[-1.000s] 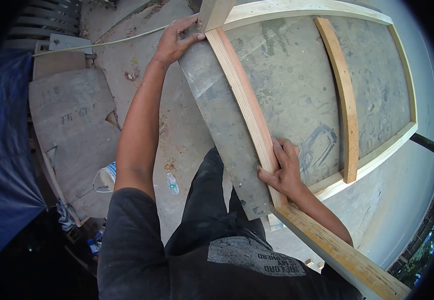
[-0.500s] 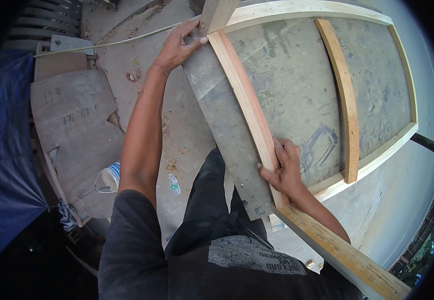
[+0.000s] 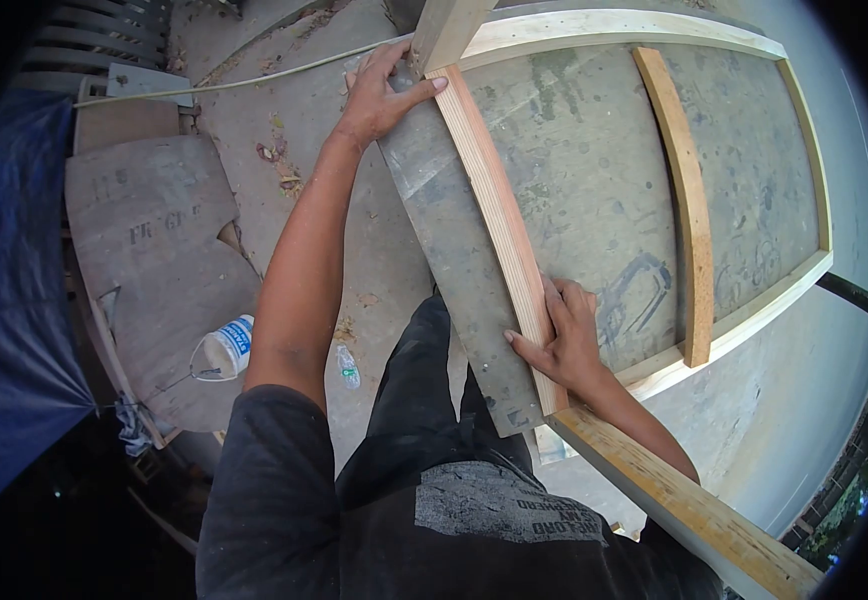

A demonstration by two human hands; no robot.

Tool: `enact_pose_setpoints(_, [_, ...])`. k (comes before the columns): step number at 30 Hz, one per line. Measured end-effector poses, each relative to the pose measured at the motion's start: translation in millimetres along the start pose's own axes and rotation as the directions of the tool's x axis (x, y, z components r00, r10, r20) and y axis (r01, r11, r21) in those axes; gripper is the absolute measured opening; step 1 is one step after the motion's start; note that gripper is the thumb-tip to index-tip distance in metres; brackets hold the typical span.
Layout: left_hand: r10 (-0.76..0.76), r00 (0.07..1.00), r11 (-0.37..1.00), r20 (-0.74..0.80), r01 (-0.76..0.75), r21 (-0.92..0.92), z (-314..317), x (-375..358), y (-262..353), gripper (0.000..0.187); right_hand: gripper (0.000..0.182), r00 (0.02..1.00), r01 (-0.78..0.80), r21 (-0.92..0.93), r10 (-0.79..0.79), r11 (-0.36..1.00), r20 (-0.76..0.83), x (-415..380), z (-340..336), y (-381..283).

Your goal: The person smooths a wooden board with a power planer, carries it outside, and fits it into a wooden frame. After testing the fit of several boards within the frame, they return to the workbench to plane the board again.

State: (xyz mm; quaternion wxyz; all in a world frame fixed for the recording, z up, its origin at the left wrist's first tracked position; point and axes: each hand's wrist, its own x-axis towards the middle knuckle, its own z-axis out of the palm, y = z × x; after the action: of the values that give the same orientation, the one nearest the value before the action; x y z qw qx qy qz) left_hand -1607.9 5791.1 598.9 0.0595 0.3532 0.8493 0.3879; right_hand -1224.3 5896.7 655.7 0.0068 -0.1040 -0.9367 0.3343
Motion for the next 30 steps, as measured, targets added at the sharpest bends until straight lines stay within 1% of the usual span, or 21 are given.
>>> enact_pose_setpoints(4, [0.001,1.000,0.999,0.017,0.000,-0.041,-1,1,-3,0.081,0.082,1.000,0.020,-0.020,-0.020,1.000,0.005,1,-7,1])
enact_pose_setpoints(6, [-0.018,0.999,0.999,0.028,0.019,-0.048,-2,0,-4,0.082,0.082,0.983,-0.165,0.166,0.150,0.972,0.102,0,-11,1])
enact_pose_setpoints(7, [-0.036,0.998,0.998,0.048,0.039,-0.053,-3,0,-4,0.084,0.082,0.984,-0.160,0.166,0.145,0.973,0.103,1,-16,1])
enact_pose_setpoints(8, [-0.038,0.998,0.998,0.047,0.040,-0.052,-3,0,-4,0.084,0.078,0.977,-0.191,0.239,0.161,0.952,0.140,1,-24,2])
enact_pose_setpoints(9, [-0.049,0.997,0.996,0.056,0.052,-0.068,-4,0,-5,0.089,0.075,0.969,-0.222,0.307,0.173,0.926,0.179,2,-29,3])
enact_pose_setpoints(10, [-0.060,0.996,0.994,0.067,0.066,-0.085,-3,-1,-5,0.094,0.075,0.968,-0.222,0.305,0.173,0.926,0.181,1,-28,6])
enact_pose_setpoints(12, [-0.057,0.996,0.993,0.063,0.063,-0.095,-2,-1,-6,0.094,0.069,0.979,-0.194,0.545,0.127,0.816,0.158,0,-25,12])
enact_pose_setpoints(14, [-0.055,0.997,0.993,0.057,0.061,-0.104,0,1,-9,0.094,0.067,0.973,-0.218,0.533,0.140,0.818,0.183,0,-27,11])
enact_pose_setpoints(16, [-0.066,0.996,0.996,0.056,0.069,-0.060,1,1,-10,0.095,0.066,0.965,-0.247,0.521,0.158,0.817,0.209,0,-33,10])
enact_pose_setpoints(18, [-0.057,0.997,0.996,0.057,0.061,-0.061,1,2,-11,0.095,0.066,0.934,-0.314,0.564,0.144,0.764,0.326,4,-41,13])
enact_pose_setpoints(20, [-0.048,0.997,0.997,0.056,0.051,-0.060,3,0,-11,0.096,0.063,0.923,-0.349,0.584,0.159,0.733,0.351,5,-45,14])
enact_pose_setpoints(21, [-0.019,1.000,1.000,0.018,0.019,-0.002,5,0,-11,0.094,0.059,0.913,-0.376,0.605,0.168,0.701,0.373,5,-47,14])
enact_pose_setpoints(22, [0.012,1.000,0.998,-0.021,-0.011,0.059,5,0,-11,0.091,0.059,0.913,-0.373,0.604,0.163,0.704,0.373,6,-51,13])
enact_pose_setpoints(23, [0.009,1.000,0.998,-0.020,-0.008,0.059,6,-1,-11,0.091,0.053,0.964,-0.185,0.348,0.101,0.919,0.246,4,-56,9])
enact_pose_setpoints(24, [0.000,0.999,0.998,-0.034,0.002,0.057,8,0,-13,0.092,0.047,0.990,0.004,0.022,-0.007,1.000,0.143,1,-61,7])
enact_pose_setpoints(25, [-0.004,0.999,0.999,-0.049,0.007,0.054,9,1,-12,0.093,0.047,0.990,0.003,0.018,-0.006,1.000,0.141,-5,-66,9])
enact_pose_setpoints(26, [0.002,0.999,0.999,-0.050,0.001,0.051,10,2,-10,0.093,0.042,0.986,-0.167,0.185,0.160,0.968,0.055,-16,-72,15])
enact_pose_setpoints(27, [-0.026,0.998,0.996,-0.062,0.031,0.079,11,2,-7,0.094,0.037,0.944,-0.308,0.359,0.331,0.881,-0.002,-30,-77,23])
enact_pose_setpoints(28, [-0.055,0.996,0.992,-0.070,0.062,0.107,12,1,-5,0.094,0.034,0.873,-0.374,0.456,0.473,0.808,-0.121,-55,-80,32])
enact_pose_setpoints(29, [-0.044,0.996,0.993,-0.071,0.051,0.105,10,4,-3,0.094,0.031,0.765,-0.404,0.558,0.602,0.725,-0.228,-84,-81,43])
enact_pose_setpoints(30, [-0.112,0.993,0.991,-0.029,0.114,0.064,9,5,-2,0.102,0.027,0.634,-0.481,0.569,0.713,0.667,-0.300,-118,-83,48])
